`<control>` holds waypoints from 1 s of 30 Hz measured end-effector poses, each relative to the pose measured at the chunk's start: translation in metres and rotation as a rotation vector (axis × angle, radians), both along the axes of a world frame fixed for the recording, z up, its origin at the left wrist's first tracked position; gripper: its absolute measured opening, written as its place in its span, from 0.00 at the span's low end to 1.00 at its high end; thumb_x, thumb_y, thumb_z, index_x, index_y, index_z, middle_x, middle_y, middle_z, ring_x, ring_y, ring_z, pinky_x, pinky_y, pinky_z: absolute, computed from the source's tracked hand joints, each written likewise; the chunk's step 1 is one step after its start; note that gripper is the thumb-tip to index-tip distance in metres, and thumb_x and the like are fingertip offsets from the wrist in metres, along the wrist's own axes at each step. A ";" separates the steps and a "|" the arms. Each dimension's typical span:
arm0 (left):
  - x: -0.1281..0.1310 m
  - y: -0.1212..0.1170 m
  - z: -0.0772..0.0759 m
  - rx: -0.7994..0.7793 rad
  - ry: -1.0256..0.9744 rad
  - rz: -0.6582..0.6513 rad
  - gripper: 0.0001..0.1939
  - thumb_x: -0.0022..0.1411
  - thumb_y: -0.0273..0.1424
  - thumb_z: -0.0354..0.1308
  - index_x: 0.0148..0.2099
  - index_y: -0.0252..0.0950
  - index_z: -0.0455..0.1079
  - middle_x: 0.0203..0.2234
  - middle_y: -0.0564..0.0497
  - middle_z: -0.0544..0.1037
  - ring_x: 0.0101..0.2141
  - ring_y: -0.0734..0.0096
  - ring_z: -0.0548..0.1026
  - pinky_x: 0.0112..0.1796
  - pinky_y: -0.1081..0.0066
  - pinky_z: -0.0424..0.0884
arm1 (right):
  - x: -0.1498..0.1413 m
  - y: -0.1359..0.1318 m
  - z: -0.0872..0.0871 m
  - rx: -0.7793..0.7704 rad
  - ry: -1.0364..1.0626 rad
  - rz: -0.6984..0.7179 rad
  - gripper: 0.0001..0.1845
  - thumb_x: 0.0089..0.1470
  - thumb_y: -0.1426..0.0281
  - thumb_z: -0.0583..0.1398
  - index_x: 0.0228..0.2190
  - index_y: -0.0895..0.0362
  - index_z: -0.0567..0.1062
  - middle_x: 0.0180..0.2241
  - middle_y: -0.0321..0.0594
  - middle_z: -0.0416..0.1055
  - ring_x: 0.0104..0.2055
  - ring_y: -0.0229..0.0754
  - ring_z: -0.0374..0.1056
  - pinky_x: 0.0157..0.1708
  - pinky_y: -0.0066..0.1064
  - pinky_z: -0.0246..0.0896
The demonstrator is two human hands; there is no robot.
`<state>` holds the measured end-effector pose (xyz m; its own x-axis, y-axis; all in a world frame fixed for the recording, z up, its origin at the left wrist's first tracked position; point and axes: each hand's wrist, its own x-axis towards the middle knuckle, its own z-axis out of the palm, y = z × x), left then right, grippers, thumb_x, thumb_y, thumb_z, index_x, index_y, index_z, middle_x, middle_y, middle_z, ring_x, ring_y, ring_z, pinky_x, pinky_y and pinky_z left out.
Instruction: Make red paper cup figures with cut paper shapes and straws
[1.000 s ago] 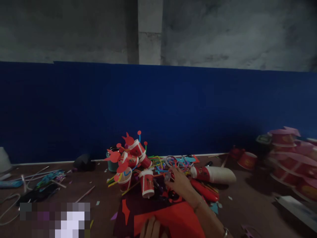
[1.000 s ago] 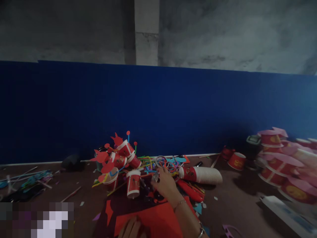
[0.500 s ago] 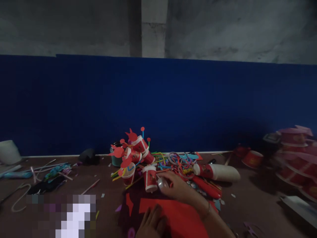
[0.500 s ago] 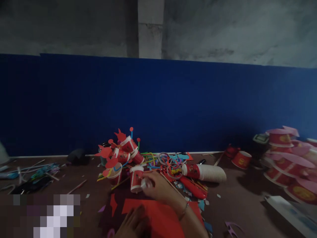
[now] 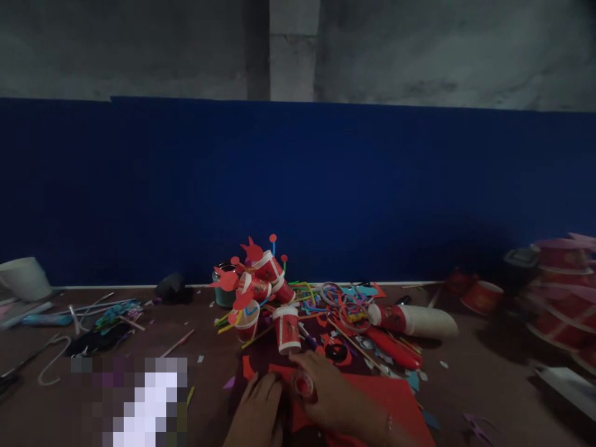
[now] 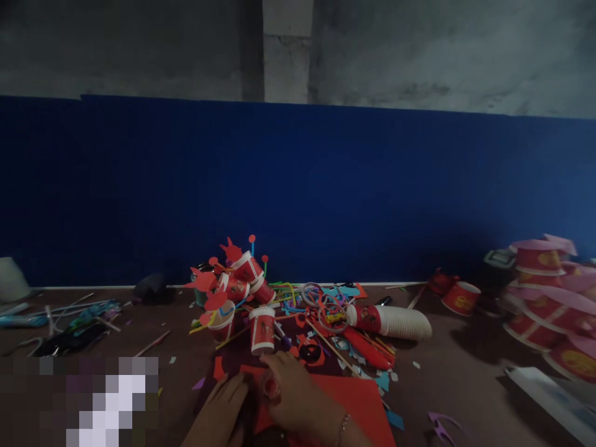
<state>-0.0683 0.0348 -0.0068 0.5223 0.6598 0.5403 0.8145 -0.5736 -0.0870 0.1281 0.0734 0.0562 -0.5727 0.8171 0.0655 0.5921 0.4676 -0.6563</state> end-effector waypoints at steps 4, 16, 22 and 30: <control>0.003 0.000 0.004 0.046 -0.059 0.014 0.26 0.43 0.21 0.50 0.49 0.32 0.62 0.38 0.44 0.80 0.39 0.62 0.78 0.41 0.63 0.74 | -0.002 -0.004 -0.005 -0.025 -0.082 -0.006 0.39 0.38 0.77 0.56 0.56 0.61 0.63 0.55 0.50 0.63 0.57 0.52 0.56 0.57 0.41 0.49; 0.000 0.005 -0.007 0.073 -0.115 0.009 0.25 0.48 0.24 0.53 0.51 0.31 0.60 0.38 0.44 0.80 0.37 0.62 0.78 0.39 0.65 0.76 | 0.007 -0.001 -0.003 -0.017 0.030 -0.019 0.34 0.40 0.73 0.60 0.53 0.58 0.66 0.51 0.47 0.65 0.52 0.48 0.62 0.52 0.36 0.57; -0.001 0.005 -0.002 0.017 -0.099 0.039 0.24 0.50 0.27 0.57 0.52 0.33 0.61 0.39 0.46 0.80 0.38 0.63 0.78 0.39 0.67 0.76 | 0.038 0.038 0.024 0.102 -0.195 -0.304 0.14 0.52 0.75 0.53 0.36 0.58 0.77 0.38 0.44 0.76 0.40 0.44 0.70 0.41 0.32 0.61; 0.005 0.008 0.002 0.061 -0.104 -0.069 0.26 0.52 0.29 0.58 0.54 0.38 0.62 0.44 0.49 0.79 0.44 0.61 0.76 0.42 0.64 0.75 | 0.024 0.068 0.007 0.115 -0.347 -0.318 0.13 0.50 0.71 0.55 0.35 0.58 0.78 0.40 0.47 0.77 0.43 0.48 0.71 0.40 0.32 0.59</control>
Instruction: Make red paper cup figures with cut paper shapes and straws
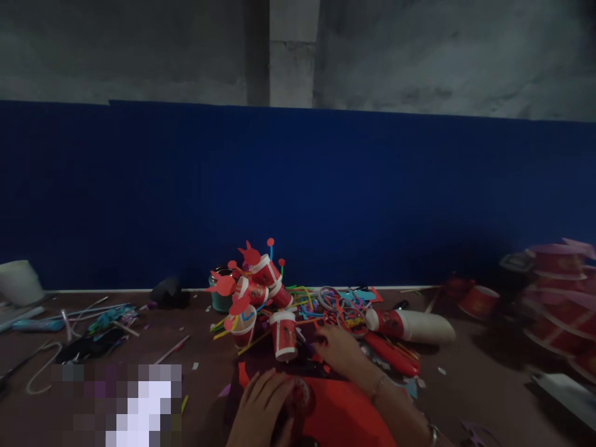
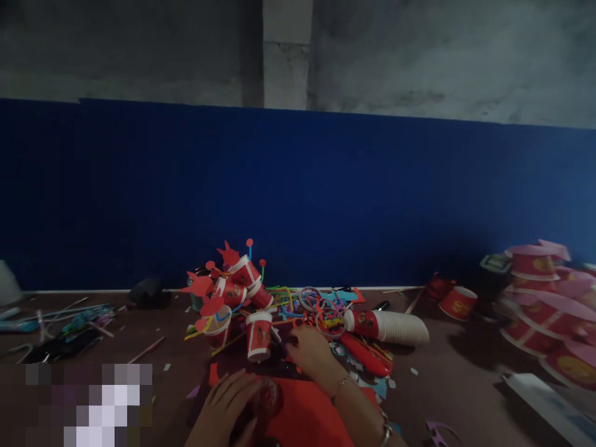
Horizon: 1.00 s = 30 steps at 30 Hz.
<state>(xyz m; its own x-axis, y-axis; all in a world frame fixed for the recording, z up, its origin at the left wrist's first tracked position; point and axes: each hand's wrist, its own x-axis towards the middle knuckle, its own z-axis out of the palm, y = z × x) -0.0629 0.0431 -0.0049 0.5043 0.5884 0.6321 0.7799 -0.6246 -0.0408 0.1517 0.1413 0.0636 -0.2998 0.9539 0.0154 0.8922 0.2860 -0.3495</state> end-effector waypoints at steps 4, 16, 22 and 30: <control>0.002 -0.002 -0.006 -0.092 -0.073 0.072 0.31 0.53 0.33 0.59 0.58 0.34 0.58 0.47 0.43 0.76 0.47 0.58 0.74 0.45 0.61 0.73 | -0.021 0.006 -0.007 -0.015 -0.027 0.010 0.16 0.48 0.73 0.56 0.40 0.58 0.76 0.40 0.46 0.77 0.42 0.46 0.71 0.38 0.29 0.59; -0.001 -0.002 -0.010 -0.153 -0.133 0.075 0.31 0.54 0.31 0.58 0.59 0.34 0.57 0.47 0.41 0.76 0.47 0.56 0.74 0.45 0.55 0.73 | -0.003 0.022 -0.024 -0.020 -0.028 -0.127 0.16 0.58 0.72 0.49 0.42 0.65 0.71 0.40 0.60 0.74 0.43 0.55 0.71 0.41 0.38 0.60; -0.001 0.005 -0.027 -0.229 -0.115 0.027 0.32 0.53 0.31 0.58 0.60 0.36 0.56 0.50 0.42 0.74 0.51 0.57 0.70 0.50 0.56 0.70 | 0.015 0.032 -0.033 -0.014 0.278 -0.248 0.15 0.56 0.74 0.47 0.39 0.61 0.71 0.34 0.50 0.75 0.40 0.48 0.72 0.40 0.35 0.62; 0.003 0.003 -0.038 -0.296 -0.190 0.040 0.31 0.54 0.28 0.57 0.60 0.37 0.56 0.52 0.42 0.72 0.54 0.56 0.67 0.53 0.53 0.65 | 0.021 0.036 -0.032 -0.068 0.755 -0.270 0.18 0.54 0.59 0.48 0.27 0.57 0.71 0.25 0.41 0.73 0.26 0.42 0.69 0.26 0.31 0.63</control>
<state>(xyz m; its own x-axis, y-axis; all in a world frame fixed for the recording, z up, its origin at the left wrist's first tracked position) -0.0597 0.0457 -0.0425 0.3673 0.7771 0.5111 0.7801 -0.5566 0.2857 0.1728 0.1770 0.0315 0.0097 0.9981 0.0611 0.4435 0.0505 -0.8948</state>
